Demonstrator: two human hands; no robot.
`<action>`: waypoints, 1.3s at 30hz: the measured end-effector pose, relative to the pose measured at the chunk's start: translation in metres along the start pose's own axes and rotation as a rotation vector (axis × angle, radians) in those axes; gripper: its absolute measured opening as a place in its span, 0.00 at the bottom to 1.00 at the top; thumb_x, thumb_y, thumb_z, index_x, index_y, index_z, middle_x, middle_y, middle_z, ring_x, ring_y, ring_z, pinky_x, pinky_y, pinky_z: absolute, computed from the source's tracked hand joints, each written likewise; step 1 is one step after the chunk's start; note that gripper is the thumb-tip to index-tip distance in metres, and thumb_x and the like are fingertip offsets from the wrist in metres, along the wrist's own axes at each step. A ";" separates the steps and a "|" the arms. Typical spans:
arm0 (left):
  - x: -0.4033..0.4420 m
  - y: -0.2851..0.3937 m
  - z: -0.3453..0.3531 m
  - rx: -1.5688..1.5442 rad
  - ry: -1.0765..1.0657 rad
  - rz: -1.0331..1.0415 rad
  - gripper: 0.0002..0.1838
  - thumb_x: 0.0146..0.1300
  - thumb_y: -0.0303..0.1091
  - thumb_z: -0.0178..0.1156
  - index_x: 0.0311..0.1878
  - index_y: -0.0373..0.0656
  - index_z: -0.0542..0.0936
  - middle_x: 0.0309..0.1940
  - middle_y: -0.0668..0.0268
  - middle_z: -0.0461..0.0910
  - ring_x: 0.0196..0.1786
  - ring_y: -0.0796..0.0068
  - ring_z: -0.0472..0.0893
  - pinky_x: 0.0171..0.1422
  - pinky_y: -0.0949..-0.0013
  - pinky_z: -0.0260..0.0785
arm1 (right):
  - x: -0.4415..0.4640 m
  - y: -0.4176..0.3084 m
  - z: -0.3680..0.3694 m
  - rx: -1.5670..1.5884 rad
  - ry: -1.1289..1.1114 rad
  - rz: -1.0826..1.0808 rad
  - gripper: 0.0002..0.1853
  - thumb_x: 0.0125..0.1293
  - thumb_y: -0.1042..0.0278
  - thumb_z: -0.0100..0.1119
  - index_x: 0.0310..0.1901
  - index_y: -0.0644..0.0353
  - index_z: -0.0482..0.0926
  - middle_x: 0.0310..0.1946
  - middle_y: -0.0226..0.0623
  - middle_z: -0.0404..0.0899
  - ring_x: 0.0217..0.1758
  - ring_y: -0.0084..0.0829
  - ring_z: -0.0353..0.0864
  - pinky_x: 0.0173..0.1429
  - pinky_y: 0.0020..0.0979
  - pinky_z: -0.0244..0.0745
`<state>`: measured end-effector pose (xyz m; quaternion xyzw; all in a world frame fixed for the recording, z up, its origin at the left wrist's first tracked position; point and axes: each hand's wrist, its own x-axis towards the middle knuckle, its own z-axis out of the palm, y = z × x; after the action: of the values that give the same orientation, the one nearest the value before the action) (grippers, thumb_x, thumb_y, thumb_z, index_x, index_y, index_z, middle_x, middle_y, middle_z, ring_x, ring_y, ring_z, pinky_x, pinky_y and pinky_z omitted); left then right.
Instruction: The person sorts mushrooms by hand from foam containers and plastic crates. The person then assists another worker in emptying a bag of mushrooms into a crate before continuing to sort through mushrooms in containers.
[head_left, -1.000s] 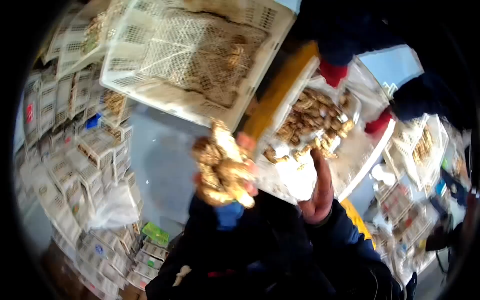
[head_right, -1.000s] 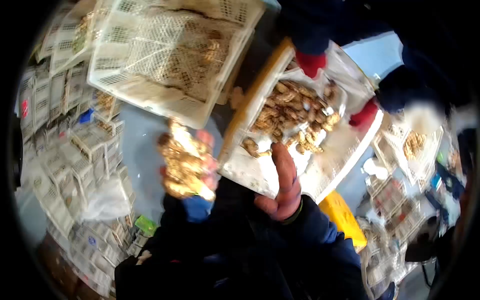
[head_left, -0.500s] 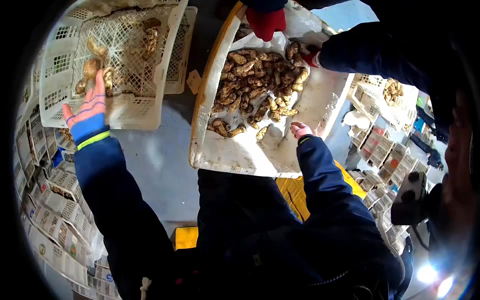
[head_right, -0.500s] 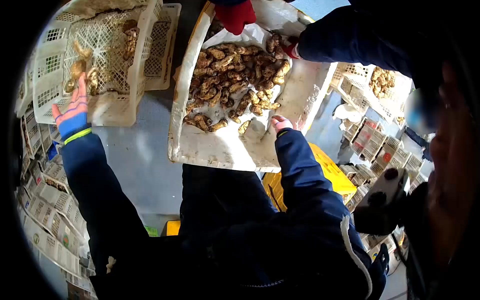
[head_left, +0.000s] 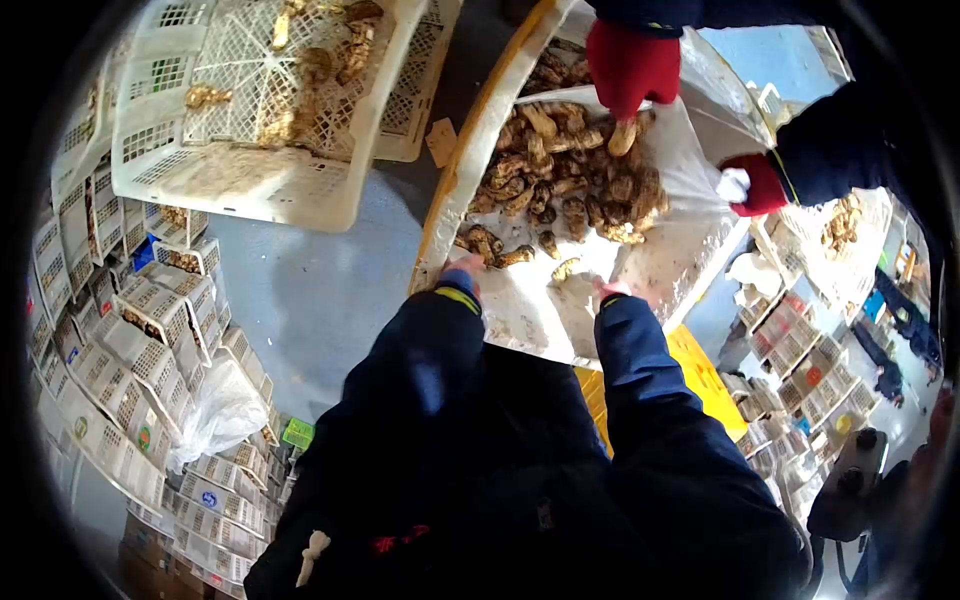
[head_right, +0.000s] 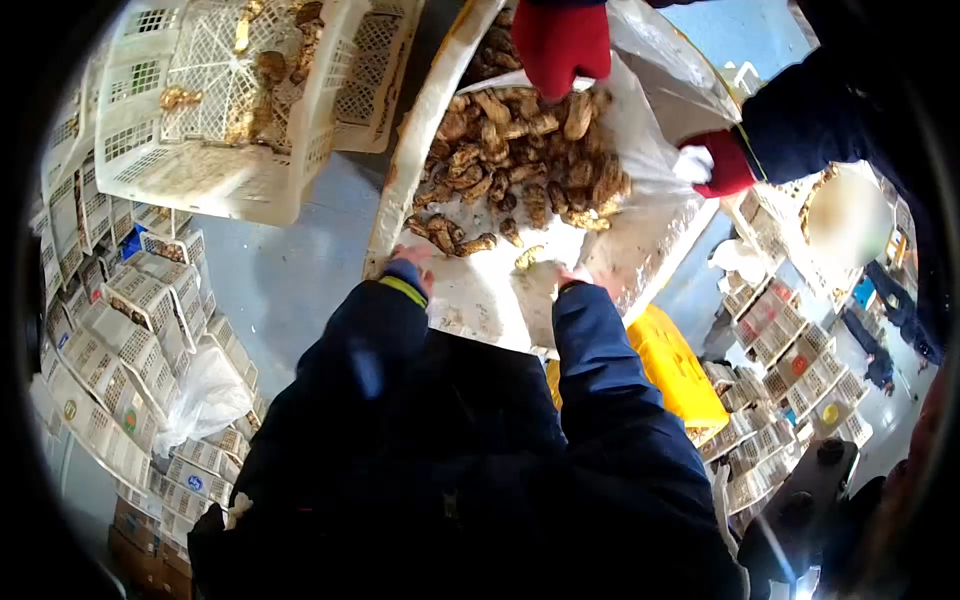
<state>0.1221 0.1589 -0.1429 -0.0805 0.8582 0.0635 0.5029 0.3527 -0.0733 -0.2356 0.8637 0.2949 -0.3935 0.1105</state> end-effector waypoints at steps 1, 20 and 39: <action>0.012 -0.002 0.016 0.064 0.063 0.079 0.11 0.51 0.31 0.57 0.36 0.59 0.69 0.32 0.67 0.69 0.31 0.68 0.68 0.33 0.63 0.65 | -0.003 0.005 0.008 -0.006 -0.144 0.051 0.18 0.51 0.61 0.57 0.41 0.63 0.74 0.36 0.48 0.77 0.39 0.39 0.77 0.43 0.32 0.71; 0.139 -0.030 0.073 1.059 -0.027 0.862 0.26 0.51 0.49 0.56 0.49 0.40 0.72 0.48 0.57 0.73 0.51 0.60 0.72 0.49 0.62 0.66 | -0.036 -0.015 -0.019 1.172 0.003 0.249 0.08 0.55 0.66 0.52 0.37 0.55 0.70 0.31 0.37 0.71 0.32 0.34 0.73 0.28 0.33 0.72; -0.004 -0.024 0.021 0.782 -0.384 1.124 0.33 0.47 0.45 0.63 0.54 0.41 0.65 0.50 0.64 0.72 0.51 0.67 0.72 0.53 0.67 0.65 | -0.062 -0.031 -0.071 1.326 -0.004 0.159 0.15 0.57 0.64 0.55 0.40 0.67 0.75 0.34 0.37 0.77 0.35 0.29 0.74 0.42 0.29 0.69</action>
<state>0.1468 0.1392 -0.1503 0.5734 0.6259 0.0136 0.5285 0.3459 -0.0441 -0.1407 0.7671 -0.0744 -0.4838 -0.4148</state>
